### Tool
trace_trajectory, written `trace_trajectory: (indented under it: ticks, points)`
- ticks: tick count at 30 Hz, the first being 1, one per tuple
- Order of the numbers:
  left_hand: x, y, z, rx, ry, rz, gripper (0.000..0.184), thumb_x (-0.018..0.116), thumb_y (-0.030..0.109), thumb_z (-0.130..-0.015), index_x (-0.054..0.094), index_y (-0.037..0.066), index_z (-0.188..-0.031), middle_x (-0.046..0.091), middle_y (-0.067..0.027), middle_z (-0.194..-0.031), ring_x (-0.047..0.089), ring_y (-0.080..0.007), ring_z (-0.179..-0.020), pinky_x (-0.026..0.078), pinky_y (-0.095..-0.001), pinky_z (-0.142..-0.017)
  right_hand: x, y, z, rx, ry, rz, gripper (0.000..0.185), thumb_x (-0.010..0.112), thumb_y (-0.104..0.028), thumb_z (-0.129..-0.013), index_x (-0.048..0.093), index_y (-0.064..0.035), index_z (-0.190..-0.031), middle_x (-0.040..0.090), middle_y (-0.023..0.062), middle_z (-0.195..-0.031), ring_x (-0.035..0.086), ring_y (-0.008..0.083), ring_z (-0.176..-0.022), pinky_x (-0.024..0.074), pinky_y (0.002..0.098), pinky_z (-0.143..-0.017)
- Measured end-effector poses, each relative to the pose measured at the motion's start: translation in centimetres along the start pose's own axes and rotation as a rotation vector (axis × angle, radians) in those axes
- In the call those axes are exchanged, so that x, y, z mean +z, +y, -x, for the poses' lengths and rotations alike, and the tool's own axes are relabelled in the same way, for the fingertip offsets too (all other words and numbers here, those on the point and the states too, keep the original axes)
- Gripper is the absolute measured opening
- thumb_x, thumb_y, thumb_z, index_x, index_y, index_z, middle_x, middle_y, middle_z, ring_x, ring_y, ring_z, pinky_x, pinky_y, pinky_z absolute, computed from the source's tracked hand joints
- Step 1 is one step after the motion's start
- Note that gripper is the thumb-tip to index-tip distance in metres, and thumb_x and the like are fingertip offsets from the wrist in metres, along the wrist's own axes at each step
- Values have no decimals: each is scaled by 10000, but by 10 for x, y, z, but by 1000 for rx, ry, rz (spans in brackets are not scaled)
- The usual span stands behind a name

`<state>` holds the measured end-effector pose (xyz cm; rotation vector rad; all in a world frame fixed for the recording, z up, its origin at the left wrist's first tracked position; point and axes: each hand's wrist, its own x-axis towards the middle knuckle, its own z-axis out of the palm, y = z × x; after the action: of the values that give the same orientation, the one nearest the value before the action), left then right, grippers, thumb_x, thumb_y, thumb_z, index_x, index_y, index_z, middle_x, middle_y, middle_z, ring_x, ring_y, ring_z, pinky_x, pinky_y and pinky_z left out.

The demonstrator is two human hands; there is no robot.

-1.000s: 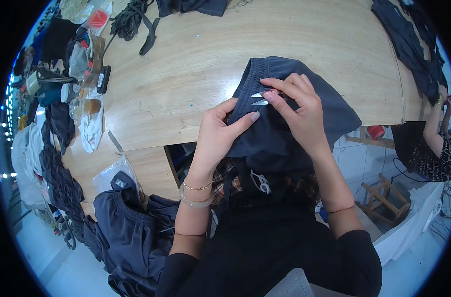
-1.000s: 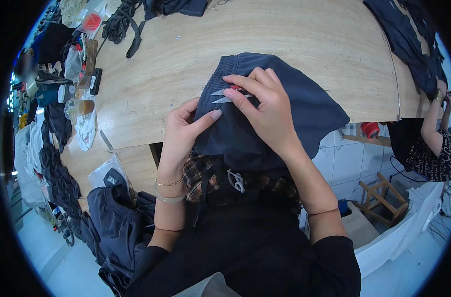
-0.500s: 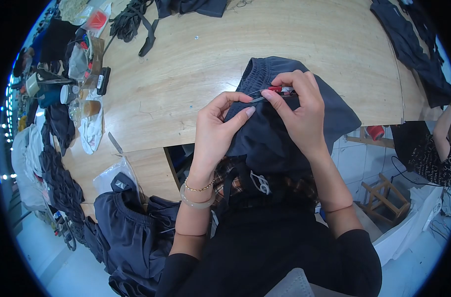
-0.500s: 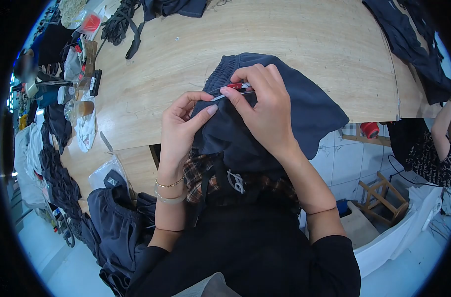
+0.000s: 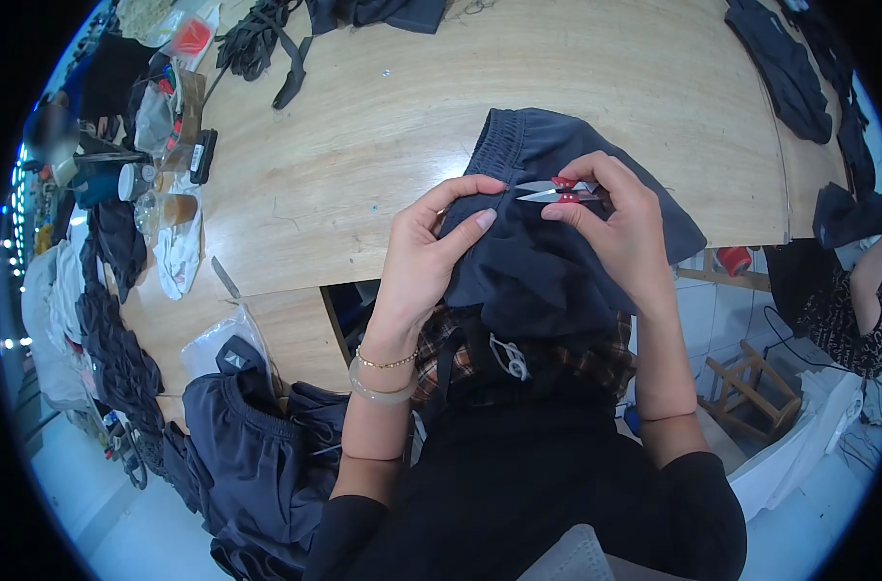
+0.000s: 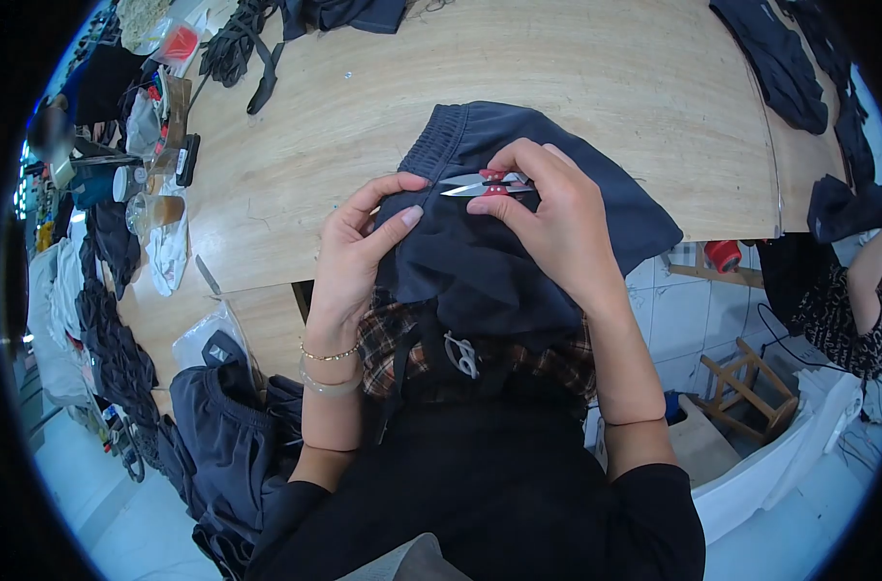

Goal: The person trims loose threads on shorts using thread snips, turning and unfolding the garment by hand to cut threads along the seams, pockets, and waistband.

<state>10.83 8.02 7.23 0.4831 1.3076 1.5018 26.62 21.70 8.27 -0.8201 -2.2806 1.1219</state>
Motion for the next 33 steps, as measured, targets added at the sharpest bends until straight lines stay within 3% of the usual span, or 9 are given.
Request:
trace_trajectory:
  ticks: [4,7,9,13,20,25,28,30,33]
  points:
    - [1,-1,0,28,-6,1,309,616,-53,-896,629,-10,-1202,631,-57,-1170,596,-106,-1046,483,-240,-927,2,-1,1,3,5,18,277,803,-154,-740,622,-34,-912,631,67,-839,610,194,-756,499,292,-694]
    - [3,0,0,92,-24,6,366,611,-59,-895,610,4,-1255,614,-73,-1221,577,-117,-1106,463,-247,-965,10,0,0,3,45,-79,268,807,-136,-753,626,-31,-921,644,41,-842,607,148,-756,491,265,-688]
    - [4,-2,-1,117,-31,21,404,610,-60,-894,592,12,-1291,616,-71,-1230,568,-122,-1129,448,-256,-988,14,-3,-1,143,20,-305,256,805,-119,-777,636,-24,-943,633,-4,-839,565,84,-751,467,224,-681]
    - [6,-2,-3,198,-38,-95,407,614,-55,-895,590,14,-1295,611,-63,-1246,557,-125,-1149,433,-263,-1005,39,-9,-2,168,-8,-506,227,786,-125,-808,671,-16,-971,602,-30,-815,476,32,-734,414,181,-658]
    - [0,-7,-1,127,-12,-66,300,628,-31,-890,630,6,-1188,621,-36,-1190,557,-90,-1080,439,-237,-952,42,-1,-18,142,116,-683,85,731,-61,-841,679,5,-859,620,-38,-745,490,9,-701,403,176,-638]
    - [4,-11,-2,99,52,-227,211,673,-32,-839,674,10,-1046,616,-35,-1090,568,-101,-964,450,-239,-858,34,-11,-23,-107,-45,-430,112,635,92,-794,654,28,-883,644,78,-763,585,87,-701,462,223,-632]
    - [4,-14,-4,387,211,-631,164,709,-19,-788,694,13,-949,591,-67,-973,572,-180,-847,458,-290,-778,42,-24,-21,-129,-91,-510,151,610,121,-770,653,30,-883,647,79,-772,583,83,-705,466,227,-632]
    - [6,-9,-6,696,451,-996,140,727,7,-759,703,15,-897,563,-96,-930,548,-261,-780,452,-344,-727,41,-27,-23,-132,-105,-529,119,643,86,-802,638,28,-906,639,67,-796,571,80,-708,468,230,-629]
    - [1,-14,-8,679,433,-969,81,694,8,-801,646,-6,-864,592,-116,-894,570,-283,-800,459,-360,-719,24,-31,-27,85,-109,-427,248,731,-102,-855,569,-13,-1020,610,52,-851,557,90,-735,452,222,-662]
